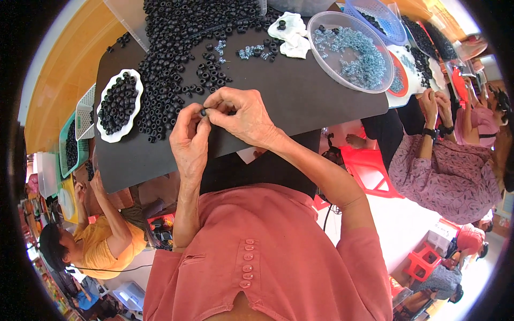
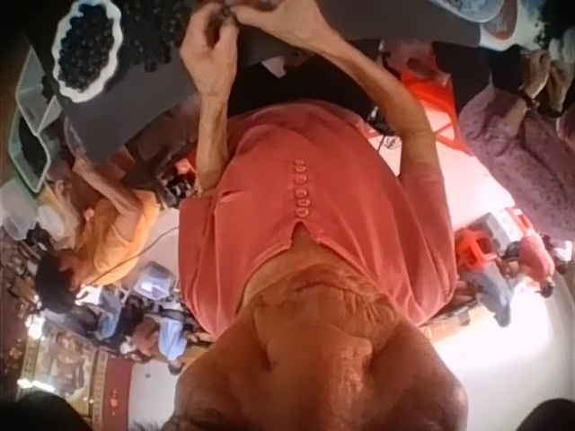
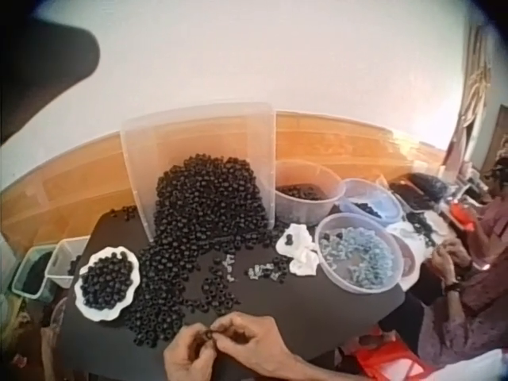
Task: The person repeatedly picks up small coiled wire components and inserts them into the center holes of black beads by hand.
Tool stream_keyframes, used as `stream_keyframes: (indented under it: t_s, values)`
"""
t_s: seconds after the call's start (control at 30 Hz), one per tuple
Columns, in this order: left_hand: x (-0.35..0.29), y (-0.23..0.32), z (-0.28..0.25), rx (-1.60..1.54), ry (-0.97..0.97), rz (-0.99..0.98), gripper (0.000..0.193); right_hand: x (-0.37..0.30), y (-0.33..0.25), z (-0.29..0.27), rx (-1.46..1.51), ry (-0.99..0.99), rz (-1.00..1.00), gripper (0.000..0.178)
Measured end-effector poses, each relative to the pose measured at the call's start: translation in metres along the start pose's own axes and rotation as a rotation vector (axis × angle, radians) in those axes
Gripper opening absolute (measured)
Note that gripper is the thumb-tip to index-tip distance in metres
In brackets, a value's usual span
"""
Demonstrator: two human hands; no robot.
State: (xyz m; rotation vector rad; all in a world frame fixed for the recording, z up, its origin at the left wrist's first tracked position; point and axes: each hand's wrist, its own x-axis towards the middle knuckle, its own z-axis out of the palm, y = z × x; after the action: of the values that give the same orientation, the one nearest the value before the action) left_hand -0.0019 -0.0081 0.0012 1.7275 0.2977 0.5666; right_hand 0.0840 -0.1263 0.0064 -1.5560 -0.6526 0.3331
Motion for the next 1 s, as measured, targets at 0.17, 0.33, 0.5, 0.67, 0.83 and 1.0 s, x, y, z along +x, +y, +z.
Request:
stream_keyframes:
  t_s: [0.17,0.33,0.5,0.67,0.83,1.0]
  values:
    - [-0.001,0.001,0.000,0.100,-0.006,0.075,0.020,-0.003,-0.005,-0.001,-0.055,0.043,-0.049,0.008]
    - [-0.001,0.006,-0.001,0.236,-0.083,0.139,0.020,-0.005,-0.002,-0.007,-0.139,0.029,-0.148,0.006]
    - [0.000,0.006,0.002,0.220,-0.087,0.148,0.019,-0.004,-0.002,-0.013,-0.094,-0.006,-0.107,0.008]
    - [0.000,0.002,-0.001,0.175,-0.091,0.056,0.018,0.000,-0.002,-0.016,-0.045,-0.085,-0.029,0.009]
    - [0.000,0.008,0.000,0.157,-0.106,0.051,0.018,0.001,-0.002,-0.019,-0.128,-0.096,-0.049,0.008]
    - [0.000,0.004,-0.001,0.102,-0.080,0.000,0.017,0.001,-0.001,-0.017,-0.114,-0.090,-0.068,0.008]
